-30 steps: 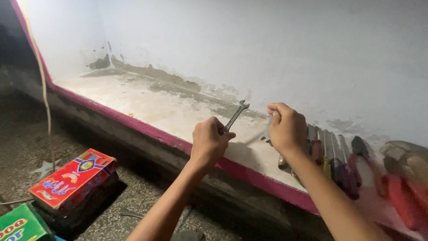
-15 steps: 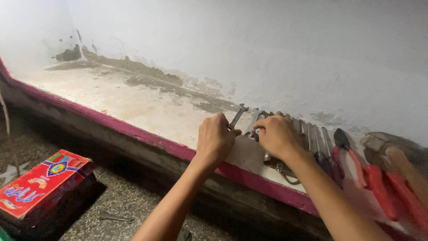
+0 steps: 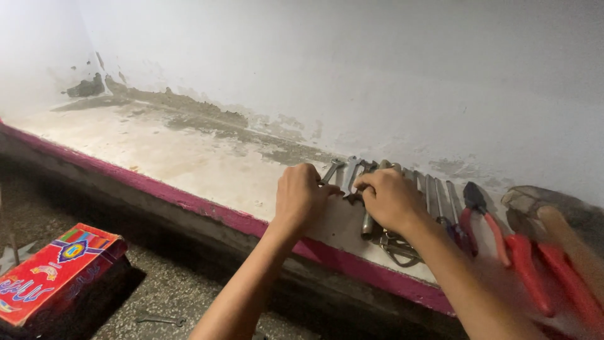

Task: The recorder cleans metal wrenches with a cloth and organizes them on a shelf.

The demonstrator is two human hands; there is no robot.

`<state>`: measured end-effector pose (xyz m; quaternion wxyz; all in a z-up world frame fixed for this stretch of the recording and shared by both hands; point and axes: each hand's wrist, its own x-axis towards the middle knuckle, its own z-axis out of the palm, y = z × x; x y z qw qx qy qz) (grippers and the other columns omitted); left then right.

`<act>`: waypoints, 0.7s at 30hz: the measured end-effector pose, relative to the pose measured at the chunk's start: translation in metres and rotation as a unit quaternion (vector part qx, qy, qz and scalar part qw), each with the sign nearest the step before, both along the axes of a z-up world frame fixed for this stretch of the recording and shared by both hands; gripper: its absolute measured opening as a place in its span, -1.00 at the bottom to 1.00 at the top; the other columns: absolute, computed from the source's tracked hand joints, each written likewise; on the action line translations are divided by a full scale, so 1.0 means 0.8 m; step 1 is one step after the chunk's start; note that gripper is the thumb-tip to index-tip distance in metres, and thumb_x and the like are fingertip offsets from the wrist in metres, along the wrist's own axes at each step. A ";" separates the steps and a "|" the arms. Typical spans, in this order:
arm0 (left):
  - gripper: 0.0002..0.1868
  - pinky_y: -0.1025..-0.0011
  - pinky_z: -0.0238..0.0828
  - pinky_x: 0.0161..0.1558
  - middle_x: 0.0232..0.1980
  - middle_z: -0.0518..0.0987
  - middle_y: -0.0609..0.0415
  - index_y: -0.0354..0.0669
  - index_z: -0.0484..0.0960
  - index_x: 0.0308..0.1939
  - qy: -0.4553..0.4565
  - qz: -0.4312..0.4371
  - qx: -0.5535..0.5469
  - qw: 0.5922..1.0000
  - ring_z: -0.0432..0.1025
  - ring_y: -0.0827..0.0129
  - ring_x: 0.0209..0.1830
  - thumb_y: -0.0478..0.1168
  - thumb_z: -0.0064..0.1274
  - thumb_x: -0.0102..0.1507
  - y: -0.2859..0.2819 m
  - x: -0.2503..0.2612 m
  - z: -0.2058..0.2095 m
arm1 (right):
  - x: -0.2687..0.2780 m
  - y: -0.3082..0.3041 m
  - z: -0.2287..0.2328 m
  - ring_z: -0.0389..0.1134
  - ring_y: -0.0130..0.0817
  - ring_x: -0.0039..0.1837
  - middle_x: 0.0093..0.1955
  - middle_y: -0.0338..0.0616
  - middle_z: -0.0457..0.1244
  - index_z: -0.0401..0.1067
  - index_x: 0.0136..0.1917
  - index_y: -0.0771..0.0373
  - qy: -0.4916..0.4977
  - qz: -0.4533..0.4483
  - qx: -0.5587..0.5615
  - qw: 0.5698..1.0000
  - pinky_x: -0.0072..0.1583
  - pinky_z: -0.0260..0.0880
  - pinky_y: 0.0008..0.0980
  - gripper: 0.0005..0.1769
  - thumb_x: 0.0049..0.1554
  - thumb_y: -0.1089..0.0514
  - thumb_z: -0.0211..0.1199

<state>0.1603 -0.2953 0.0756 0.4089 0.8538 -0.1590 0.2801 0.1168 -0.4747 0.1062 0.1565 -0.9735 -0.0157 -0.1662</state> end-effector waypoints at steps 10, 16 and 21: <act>-0.61 0.23 0.48 -0.38 -0.53 0.63 -0.17 -0.26 0.78 -0.40 0.081 -0.014 -0.017 0.997 0.57 0.11 -0.54 0.02 0.46 -0.03 0.001 0.021 -0.004 | 0.004 -0.004 -0.005 0.37 -0.22 0.24 0.10 -0.14 0.39 0.62 0.07 0.02 -0.014 0.048 -0.050 0.998 0.33 0.34 -0.10 -0.64 0.19 0.17 0.01; -0.59 0.24 0.45 -0.39 -0.55 0.62 -0.15 -0.25 0.77 -0.45 0.065 -0.006 -0.009 0.998 0.56 0.13 -0.55 0.06 0.44 0.00 -0.007 0.015 -0.001 | 0.005 -0.004 -0.005 0.34 -0.24 0.31 0.12 -0.15 0.41 0.62 0.07 0.08 -0.010 0.062 -0.046 0.997 0.38 0.29 -0.11 -0.63 0.20 0.19 -0.01; -0.54 0.22 0.44 -0.41 -0.56 0.61 -0.13 -0.30 0.74 -0.48 0.061 0.003 -0.013 0.998 0.55 0.11 -0.55 0.09 0.45 -0.02 -0.009 0.009 0.004 | 0.002 -0.001 -0.003 0.32 -0.21 0.33 0.16 -0.13 0.39 0.58 0.14 0.08 -0.006 0.057 -0.046 0.997 0.38 0.28 -0.10 -0.61 0.20 0.21 -0.03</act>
